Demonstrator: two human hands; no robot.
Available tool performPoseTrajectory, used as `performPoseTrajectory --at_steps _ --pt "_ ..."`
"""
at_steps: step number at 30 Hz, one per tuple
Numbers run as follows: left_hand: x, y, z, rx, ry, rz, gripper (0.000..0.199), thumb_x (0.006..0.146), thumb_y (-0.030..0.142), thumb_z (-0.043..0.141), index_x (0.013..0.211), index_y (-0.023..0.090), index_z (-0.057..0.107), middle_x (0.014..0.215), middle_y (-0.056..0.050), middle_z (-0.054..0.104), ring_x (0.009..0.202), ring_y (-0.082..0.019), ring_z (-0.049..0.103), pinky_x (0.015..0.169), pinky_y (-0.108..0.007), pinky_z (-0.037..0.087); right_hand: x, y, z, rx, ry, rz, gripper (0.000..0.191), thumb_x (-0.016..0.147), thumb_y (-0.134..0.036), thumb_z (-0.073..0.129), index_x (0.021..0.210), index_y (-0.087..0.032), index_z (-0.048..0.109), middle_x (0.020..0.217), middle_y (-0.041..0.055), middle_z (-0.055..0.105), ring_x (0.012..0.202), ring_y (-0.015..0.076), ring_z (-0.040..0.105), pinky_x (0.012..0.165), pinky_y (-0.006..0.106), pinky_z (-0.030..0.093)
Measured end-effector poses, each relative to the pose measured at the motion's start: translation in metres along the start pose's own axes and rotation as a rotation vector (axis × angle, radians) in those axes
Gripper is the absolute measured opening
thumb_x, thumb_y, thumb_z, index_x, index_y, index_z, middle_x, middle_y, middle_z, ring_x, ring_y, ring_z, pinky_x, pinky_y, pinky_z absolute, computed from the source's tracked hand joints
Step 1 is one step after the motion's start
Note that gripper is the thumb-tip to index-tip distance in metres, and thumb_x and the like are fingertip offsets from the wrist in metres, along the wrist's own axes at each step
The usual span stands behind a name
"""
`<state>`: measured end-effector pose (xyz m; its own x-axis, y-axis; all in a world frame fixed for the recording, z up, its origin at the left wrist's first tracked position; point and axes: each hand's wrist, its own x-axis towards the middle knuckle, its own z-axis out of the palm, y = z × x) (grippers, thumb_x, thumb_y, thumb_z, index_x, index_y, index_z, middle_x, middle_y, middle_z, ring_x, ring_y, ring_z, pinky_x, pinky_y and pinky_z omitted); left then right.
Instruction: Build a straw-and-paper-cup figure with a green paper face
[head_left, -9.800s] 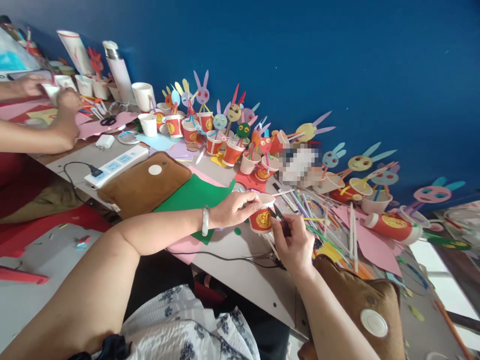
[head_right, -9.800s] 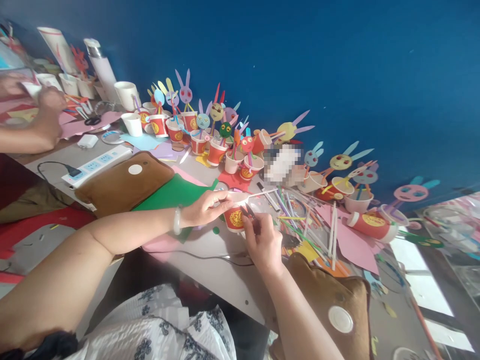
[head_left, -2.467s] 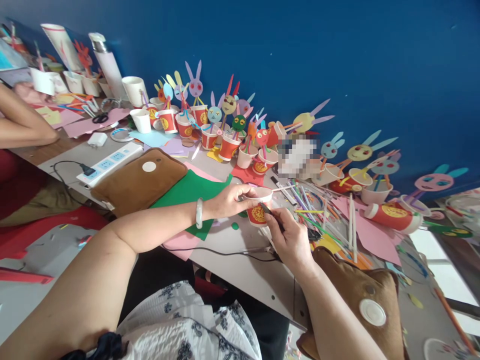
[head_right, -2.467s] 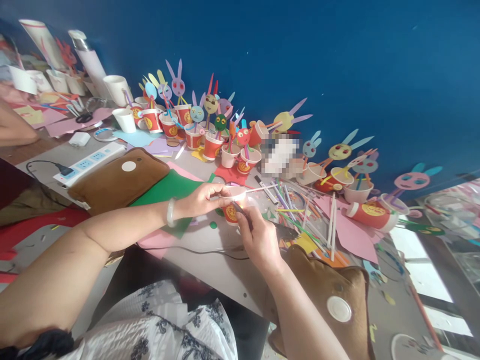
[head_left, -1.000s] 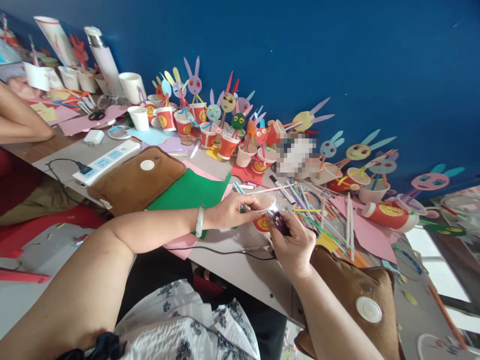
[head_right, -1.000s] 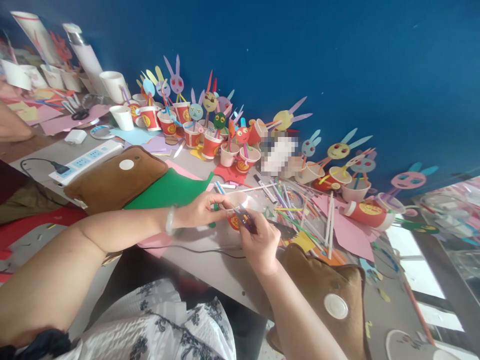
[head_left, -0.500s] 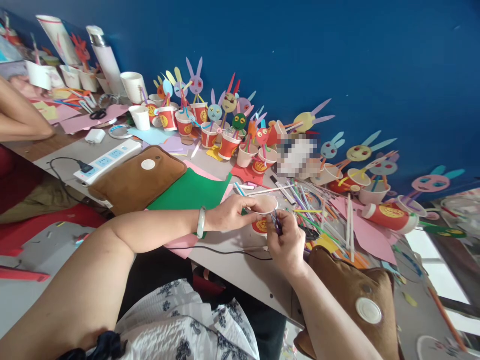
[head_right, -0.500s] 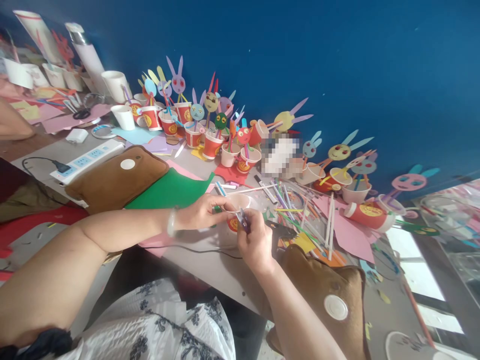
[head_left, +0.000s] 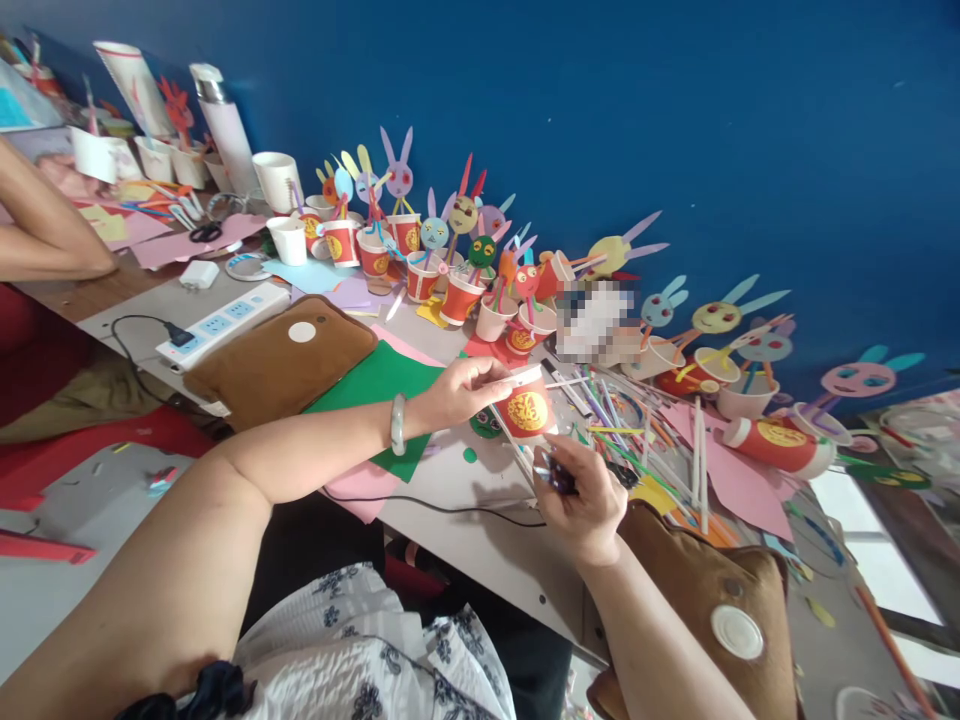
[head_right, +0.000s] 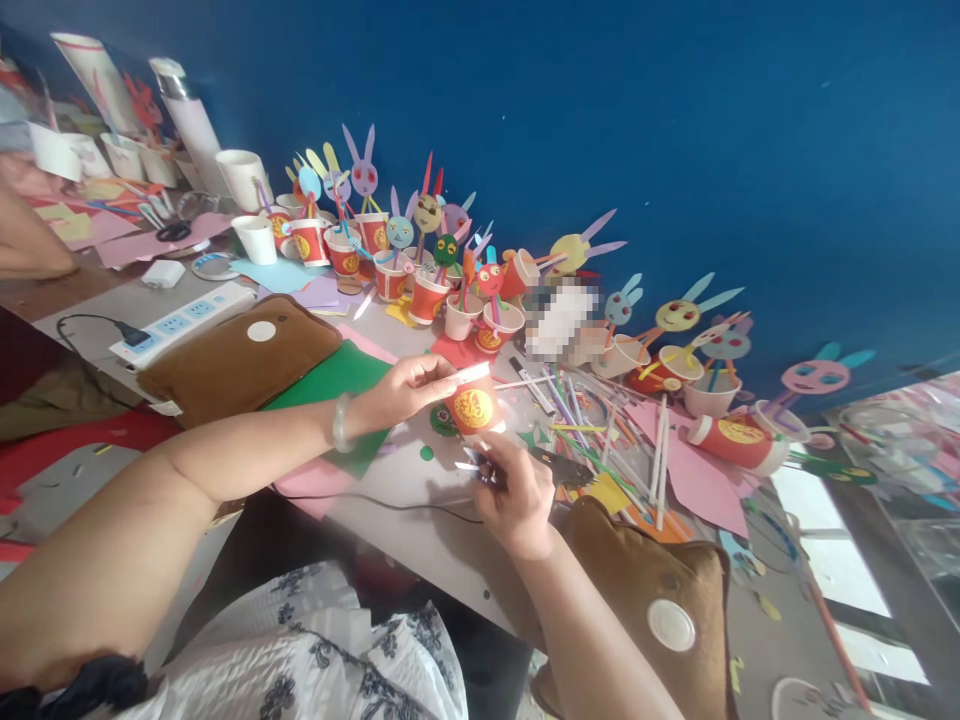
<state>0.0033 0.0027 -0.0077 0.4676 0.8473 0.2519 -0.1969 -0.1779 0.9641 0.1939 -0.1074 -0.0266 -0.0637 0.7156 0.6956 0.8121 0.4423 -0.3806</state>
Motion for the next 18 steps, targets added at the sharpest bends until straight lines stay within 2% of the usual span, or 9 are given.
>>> performPoseTrajectory --at_steps 3,7,9,11,14,18 --pt "0.000 -0.001 0.001 -0.115 -0.029 -0.041 0.018 0.086 0.030 0.069 0.086 0.013 0.062 0.081 -0.001 0.062 0.076 -0.010 0.057 0.073 -0.026 0.047 0.004 0.000 0.005 0.032 0.091 0.240 0.040 0.082 -0.034 0.072 0.118 -0.020 0.061 0.065 -0.0030 0.062 0.051 0.0131 0.056 0.053 0.026 0.047" --pt "0.000 -0.002 0.003 -0.246 -0.072 -0.087 0.020 0.084 0.031 0.071 0.087 0.013 0.062 0.084 -0.002 0.063 0.080 -0.011 0.059 0.077 -0.027 0.047 0.014 0.002 0.006 0.165 0.081 0.457 0.055 0.078 -0.044 0.077 0.124 -0.017 0.060 0.053 -0.0110 0.044 0.046 0.0088 0.039 0.046 0.022 0.036" --pt "-0.001 -0.001 0.004 -0.264 -0.089 -0.100 0.019 0.084 0.030 0.070 0.086 0.013 0.061 0.083 -0.001 0.062 0.078 -0.010 0.059 0.075 -0.026 0.046 0.017 0.004 0.006 0.172 0.063 0.479 0.057 0.076 -0.046 0.079 0.122 -0.017 0.064 0.053 -0.0103 0.044 0.048 0.0094 0.040 0.048 0.023 0.037" --pt "-0.002 0.000 0.004 -0.259 -0.109 -0.106 0.018 0.082 0.027 0.070 0.084 0.014 0.059 0.080 0.000 0.061 0.074 -0.009 0.057 0.072 -0.025 0.044 0.019 0.007 0.006 0.147 0.056 0.472 0.054 0.075 -0.048 0.079 0.119 -0.017 0.068 0.058 -0.0068 0.052 0.053 0.0109 0.046 0.053 0.025 0.042" --pt "-0.002 0.000 0.004 -0.222 -0.126 -0.100 0.016 0.080 0.024 0.069 0.079 0.014 0.057 0.075 0.001 0.057 0.069 -0.009 0.053 0.067 -0.024 0.042 0.018 0.010 0.008 0.144 0.088 0.447 0.046 0.077 -0.047 0.078 0.111 -0.018 0.071 0.076 0.0012 0.068 0.064 0.0147 0.060 0.062 0.028 0.050" --pt "-0.002 0.000 0.003 -0.153 -0.171 -0.072 0.015 0.083 0.027 0.068 0.080 0.014 0.062 0.079 -0.002 0.062 0.077 -0.013 0.057 0.073 -0.027 0.046 0.016 0.015 0.012 0.178 0.123 0.444 0.037 0.080 -0.045 0.075 0.104 -0.018 0.070 0.087 0.0061 0.074 0.073 0.0182 0.068 0.068 0.031 0.054"
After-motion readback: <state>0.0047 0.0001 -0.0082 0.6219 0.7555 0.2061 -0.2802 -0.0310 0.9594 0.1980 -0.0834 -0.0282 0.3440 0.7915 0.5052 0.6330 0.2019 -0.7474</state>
